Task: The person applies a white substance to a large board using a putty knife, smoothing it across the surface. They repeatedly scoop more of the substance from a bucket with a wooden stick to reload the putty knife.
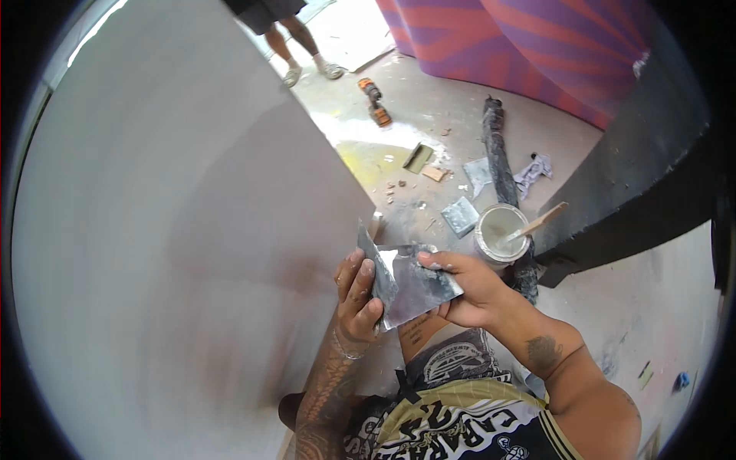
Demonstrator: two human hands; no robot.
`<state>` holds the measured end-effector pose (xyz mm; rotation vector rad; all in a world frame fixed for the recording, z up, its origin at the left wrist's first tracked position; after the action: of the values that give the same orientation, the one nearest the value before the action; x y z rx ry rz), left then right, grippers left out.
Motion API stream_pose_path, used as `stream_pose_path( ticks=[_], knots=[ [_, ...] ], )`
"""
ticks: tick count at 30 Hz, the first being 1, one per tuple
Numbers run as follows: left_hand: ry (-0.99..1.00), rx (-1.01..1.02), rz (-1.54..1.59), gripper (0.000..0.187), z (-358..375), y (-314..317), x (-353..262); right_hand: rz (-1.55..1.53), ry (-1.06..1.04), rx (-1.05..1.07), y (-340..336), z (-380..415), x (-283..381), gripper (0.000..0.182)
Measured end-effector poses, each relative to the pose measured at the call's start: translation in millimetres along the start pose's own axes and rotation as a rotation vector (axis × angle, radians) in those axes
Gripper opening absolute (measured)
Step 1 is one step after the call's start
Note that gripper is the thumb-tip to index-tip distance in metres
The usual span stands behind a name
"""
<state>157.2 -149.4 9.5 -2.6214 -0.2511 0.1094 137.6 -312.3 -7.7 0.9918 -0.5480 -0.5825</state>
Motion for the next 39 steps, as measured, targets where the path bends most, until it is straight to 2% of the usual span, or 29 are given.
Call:
stream_pose_path(
  ticks=[2, 3, 4, 6, 7, 8, 9, 10, 12, 13, 14, 15, 16, 17, 18, 19, 20, 23, 24, 27, 28, 31, 32, 35, 36, 39],
  knots=[
    [0.01, -0.019, -0.02, 0.048, 5, -17, -5, -0.062, 0.045, 0.096, 5, -5, -7, 0.026],
    [0.016, 0.03, -0.05, 0.044, 11, -28, -7, -0.09, 0.067, 0.142, 6, -9, -9, 0.028],
    [0.019, 0.077, -0.081, 0.039, 18, -41, -11, 0.004, 0.032, 0.099, 2, -16, -12, 0.029],
    [0.007, 0.161, -0.154, 0.025, 28, -65, -16, -0.068, 0.015, 0.215, -4, -25, -15, 0.031],
    [-0.116, 0.114, -0.098, 0.025, 40, -75, -10, -0.107, 0.004, 0.274, -1, -28, -14, 0.033],
    [-0.24, 0.062, -0.038, 0.025, 59, -81, -5, -0.12, -0.04, 0.184, -5, -29, -12, 0.034],
    [-0.367, 0.007, 0.025, 0.026, 78, -85, -5, 0.049, -0.161, 0.126, 10, -24, -12, 0.033],
    [-0.643, -0.213, 0.001, 0.032, 95, -91, -9, 0.222, -0.278, 0.071, 28, -18, -15, 0.032],
    [-1.026, -0.778, 0.393, 0.034, 121, -92, -2, 0.695, -0.468, 0.015, 36, -19, -18, 0.036],
    [-1.187, -1.076, 0.602, 0.035, 124, -93, -2, 1.023, -0.665, 0.078, 53, -17, -23, 0.038],
    [-1.326, -1.162, 0.877, 0.033, 118, -94, -7, 1.348, -0.865, 0.158, 69, -13, -33, 0.04],
    [-1.396, -1.165, 1.036, 0.032, 123, -93, -10, 1.665, -1.074, 0.257, 83, -11, -47, 0.043],
    [-1.458, -1.158, 1.202, 0.032, 128, -92, -14, 1.654, -1.102, 0.44, 94, -13, -62, 0.054],
    [-1.512, -1.14, 1.374, 0.031, 130, -89, -19, 1.7, -1.098, 0.488, 98, -21, -73, 0.055],
    [-1.574, -1.208, 1.408, 0.031, 127, -90, -24, 1.747, -1.095, 0.534, 98, -29, -84, 0.056],
    [-1.549, -1.183, 1.4, 0.032, 124, -96, -29, 1.793, -1.091, 0.576, 94, -35, -93, 0.057],
    [-1.526, -1.153, 1.391, 0.032, 123, -103, -33, 1.839, -0.984, 0.538, 82, -46, -100, 0.06],
    [-1.544, -1.135, 1.24, 0.033, 133, -123, -34, 1.907, -0.912, 0.385, 42, -71, -101, 0.064],
    [-1.565, -1.143, 1.164, 0.033, 136, -129, -33, 1.939, -0.829, 0.31, 31, -73, -98, 0.067],
    [-1.438, -1.035, 1.204, 0.034, 139, -160, -31, 2.158, -0.527, 0.245, 4, -82, -94, 0.063],
    [-1.4, -0.983, 1.253, 0.032, 136, -169, -29, 2.167, -0.584, 0.183, 9, -79, -86, 0.057],
    [-1.55, -0.936, 1.144, 0.03, 144, -177, -22, 2.132, -1.114, 0.374, 62, -67, -69, 0.056],
    [-1.552, -0.928, 1.168, 0.027, 145, -177, -19, 2.162, -1.16, 0.403, 91, -57, -72, 0.051],
    [-1.607, -0.813, 1.167, 0.025, 140, -177, -16, 2.291, -1.092, 0.6, 125, -50, -84, 0.041],
    [-1.623, -0.769, 1.129, 0.025, 138, -177, -17, 2.333, -1.14, 0.663, 126, -53, -88, 0.045],
    [-1.635, -0.664, 1.025, 0.026, 131, -180, -13, 2.466, -1.064, 0.853, 111, -63, -94, 0.047]
  ],
)
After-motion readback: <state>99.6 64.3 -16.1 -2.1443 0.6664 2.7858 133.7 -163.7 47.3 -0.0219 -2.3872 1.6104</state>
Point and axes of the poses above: each hand's wrist, its own z-axis away from the middle knuckle, its own y-axis out of the palm, x = y × z, the point moved 5 cm from there along -z, towards the middle knuckle, and after that the axes turned 12 degrees about y, right-handed, at the moved point
